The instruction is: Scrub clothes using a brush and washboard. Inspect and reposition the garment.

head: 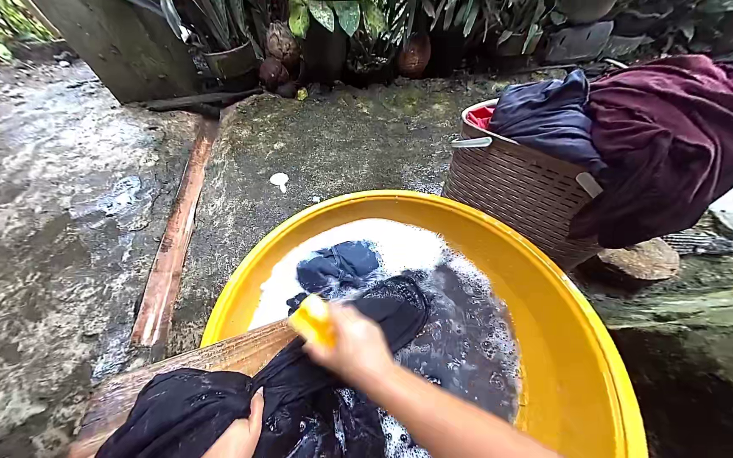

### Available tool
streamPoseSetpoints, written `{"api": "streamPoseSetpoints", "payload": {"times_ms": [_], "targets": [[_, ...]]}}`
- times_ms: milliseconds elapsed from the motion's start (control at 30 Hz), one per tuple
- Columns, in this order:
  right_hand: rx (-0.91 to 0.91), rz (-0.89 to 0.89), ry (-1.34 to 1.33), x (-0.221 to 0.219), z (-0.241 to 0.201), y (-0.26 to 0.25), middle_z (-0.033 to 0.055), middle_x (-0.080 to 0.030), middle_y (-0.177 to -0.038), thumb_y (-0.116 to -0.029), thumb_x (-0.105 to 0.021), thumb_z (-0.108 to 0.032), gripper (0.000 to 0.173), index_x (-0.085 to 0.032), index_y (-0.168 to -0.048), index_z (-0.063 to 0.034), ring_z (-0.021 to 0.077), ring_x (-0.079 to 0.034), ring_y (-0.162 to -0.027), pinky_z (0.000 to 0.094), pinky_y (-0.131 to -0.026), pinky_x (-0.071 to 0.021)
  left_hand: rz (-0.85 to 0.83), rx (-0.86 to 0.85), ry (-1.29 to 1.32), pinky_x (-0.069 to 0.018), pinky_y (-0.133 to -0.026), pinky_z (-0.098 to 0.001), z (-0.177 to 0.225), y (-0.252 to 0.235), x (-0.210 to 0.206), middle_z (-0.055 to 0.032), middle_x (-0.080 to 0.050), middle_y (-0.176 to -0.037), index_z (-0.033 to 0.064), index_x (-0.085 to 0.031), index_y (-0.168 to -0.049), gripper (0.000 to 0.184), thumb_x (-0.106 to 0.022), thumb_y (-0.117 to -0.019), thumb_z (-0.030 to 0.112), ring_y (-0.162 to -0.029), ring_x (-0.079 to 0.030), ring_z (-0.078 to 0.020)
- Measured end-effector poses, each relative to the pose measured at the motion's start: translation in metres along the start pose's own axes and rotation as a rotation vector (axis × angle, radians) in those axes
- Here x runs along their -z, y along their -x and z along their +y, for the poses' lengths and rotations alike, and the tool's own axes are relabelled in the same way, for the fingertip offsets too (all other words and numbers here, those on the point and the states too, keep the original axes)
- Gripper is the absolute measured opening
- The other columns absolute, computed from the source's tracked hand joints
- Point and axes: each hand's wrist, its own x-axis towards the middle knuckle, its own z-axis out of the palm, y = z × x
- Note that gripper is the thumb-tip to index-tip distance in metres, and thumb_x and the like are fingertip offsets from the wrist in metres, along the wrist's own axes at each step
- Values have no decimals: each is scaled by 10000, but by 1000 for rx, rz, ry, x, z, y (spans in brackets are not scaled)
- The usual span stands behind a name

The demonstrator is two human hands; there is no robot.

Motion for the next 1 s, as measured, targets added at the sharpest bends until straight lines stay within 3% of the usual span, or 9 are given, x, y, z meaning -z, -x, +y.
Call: {"api": "streamPoseSetpoints", "payload": {"times_ms": [100,300,433,533,633,700,767,867,1000], "targets": [[133,-106,88,-19,-3,1,217,-669,-1265,-942,-650,-536,665,-549,-1467,-141,389,-694,-1085,577,-891,-558,-24,5,7,-474,-981,-659,-1,2,2,-310,-706,-1155,-88,-730,-1083,766,-259,-1103,516,-1176,-659,-472],[-410,196,173,51,158,-55,283,-692,-1172,-967,-673,-506,657,-538,-1417,-47,490,-686,-1072,683,-856,-539,13,-28,13,-489,-958,-646,-2,0,-1,-300,-716,-1130,-80,-737,-1052,744,-263,-1111,489,-1145,-678,-457],[-672,202,94,87,178,-74,320,-659,-1228,-986,-643,-499,699,-492,-1452,-1,495,-653,-1152,688,-928,-507,88,-73,-21,-510,-930,-631,-6,0,-8,-283,-733,-1086,-63,-751,-1021,725,-274,-1112,476,-1106,-698,-449],[-446,204,-59,68,102,-42,279,-695,-1090,-953,-691,-503,669,-540,-1382,-12,461,-689,-1024,666,-866,-541,146,-81,-9,-513,-925,-637,-6,-3,-14,-278,-738,-1072,-50,-762,-993,714,-294,-1106,478,-1096,-703,-450],[-74,-144,18,7,19,30,184,-679,-1230,-934,-649,-575,735,-498,-1486,-113,358,-696,-1069,562,-904,-563,88,-59,-1,-509,-918,-649,-7,0,-11,-289,-735,-1065,-66,-753,-990,745,-271,-1108,490,-1089,-701,-465],[98,-46,87,-31,29,49,224,-685,-1219,-919,-674,-566,751,-533,-1495,-105,385,-719,-991,561,-824,-588,94,-65,-6,-500,-928,-662,-7,0,-10,-299,-726,-1092,-68,-748,-1028,737,-275,-1106,491,-1107,-691,-474],[-31,184,117,-34,83,39,219,-712,-1208,-907,-692,-525,686,-609,-1414,-70,393,-734,-1005,585,-830,-595,104,-66,-21,-499,-930,-665,-6,1,-9,-300,-725,-1098,-61,-749,-1046,733,-277,-1106,496,-1113,-689,-473],[-445,245,169,7,176,23,285,-680,-1229,-980,-638,-517,676,-542,-1430,-21,477,-689,-1087,671,-896,-534,104,-70,-36,-511,-909,-653,-6,4,-10,-292,-731,-1080,-57,-751,-1033,726,-273,-1111,485,-1094,-700,-464],[-755,245,24,45,171,1,273,-675,-1236,-1000,-603,-534,708,-461,-1481,-35,433,-663,-1171,619,-975,-515,87,-60,-17,-509,-926,-637,-4,2,-11,-290,-728,-1100,-59,-749,-1020,738,-263,-1110,489,-1116,-694,-453]]}}
